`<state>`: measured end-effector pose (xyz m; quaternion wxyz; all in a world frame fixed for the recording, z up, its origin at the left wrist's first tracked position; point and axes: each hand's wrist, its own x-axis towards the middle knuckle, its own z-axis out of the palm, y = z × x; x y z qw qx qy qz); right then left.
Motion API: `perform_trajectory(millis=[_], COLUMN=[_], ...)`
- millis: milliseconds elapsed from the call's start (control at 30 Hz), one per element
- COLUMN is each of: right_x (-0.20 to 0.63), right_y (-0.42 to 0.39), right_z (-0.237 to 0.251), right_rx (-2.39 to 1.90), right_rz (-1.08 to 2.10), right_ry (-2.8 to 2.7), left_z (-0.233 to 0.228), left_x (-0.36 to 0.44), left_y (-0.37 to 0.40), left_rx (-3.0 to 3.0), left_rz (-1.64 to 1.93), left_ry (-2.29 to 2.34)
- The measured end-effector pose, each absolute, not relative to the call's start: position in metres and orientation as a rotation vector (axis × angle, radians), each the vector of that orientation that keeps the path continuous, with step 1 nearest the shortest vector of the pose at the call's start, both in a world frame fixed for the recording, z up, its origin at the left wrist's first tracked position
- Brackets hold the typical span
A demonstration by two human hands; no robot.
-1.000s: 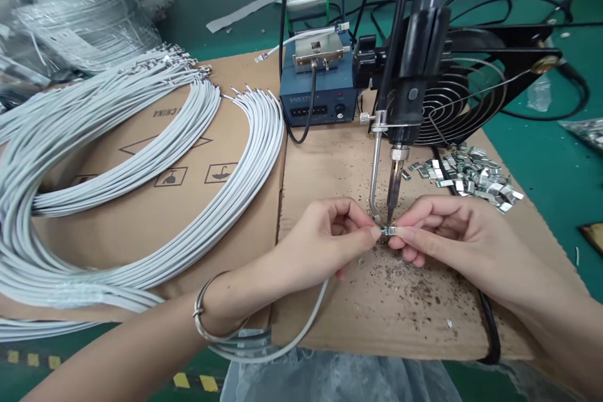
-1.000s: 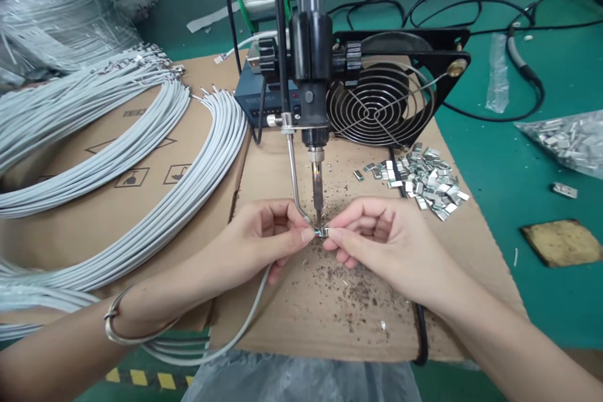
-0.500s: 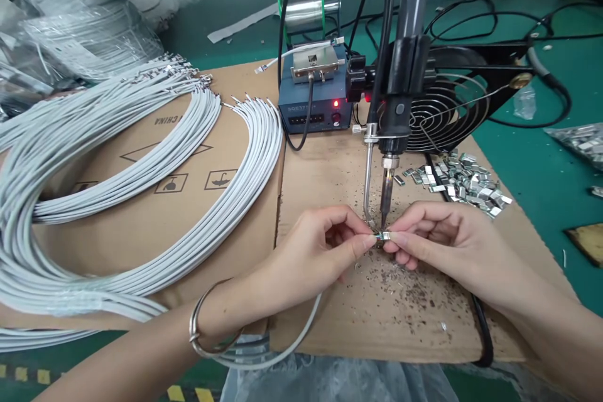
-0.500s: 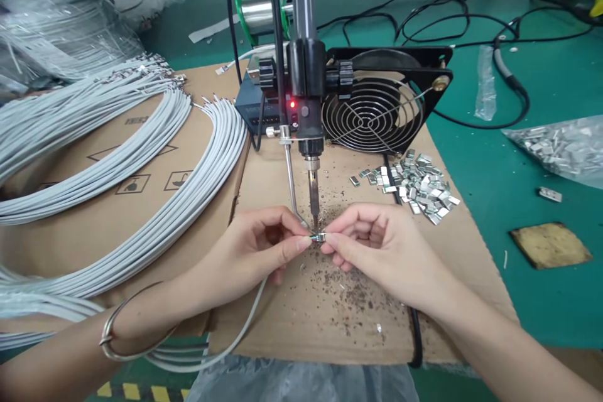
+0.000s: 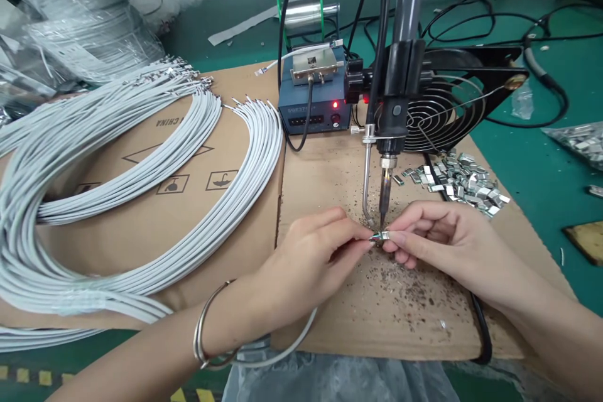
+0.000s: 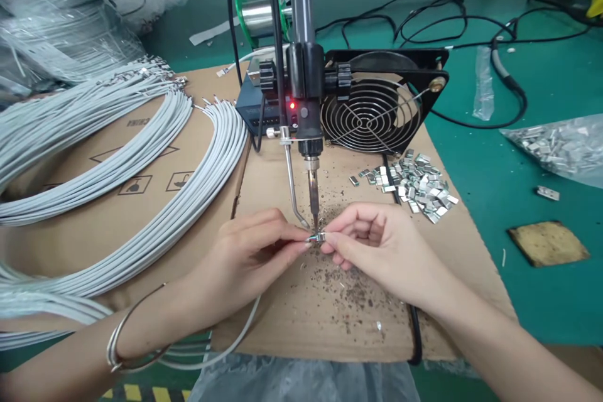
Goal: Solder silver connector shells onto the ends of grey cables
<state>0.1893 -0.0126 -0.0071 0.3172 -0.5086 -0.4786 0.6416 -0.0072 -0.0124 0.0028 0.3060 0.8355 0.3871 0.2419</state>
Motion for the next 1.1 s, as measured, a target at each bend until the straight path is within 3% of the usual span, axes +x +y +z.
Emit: perform_trajectory(millis=[1100], right_x=[0.1901], right_y=[-0.0177], right_z=[-0.0063], right_rx=[-1.357], right_rz=[1.663], right_ry=[-1.258], left_z=[0.0033], left_x=[-0.0059], left_y=[-0.0158], left_rx=[2.296], left_rz=[0.630], left_ry=[1.041])
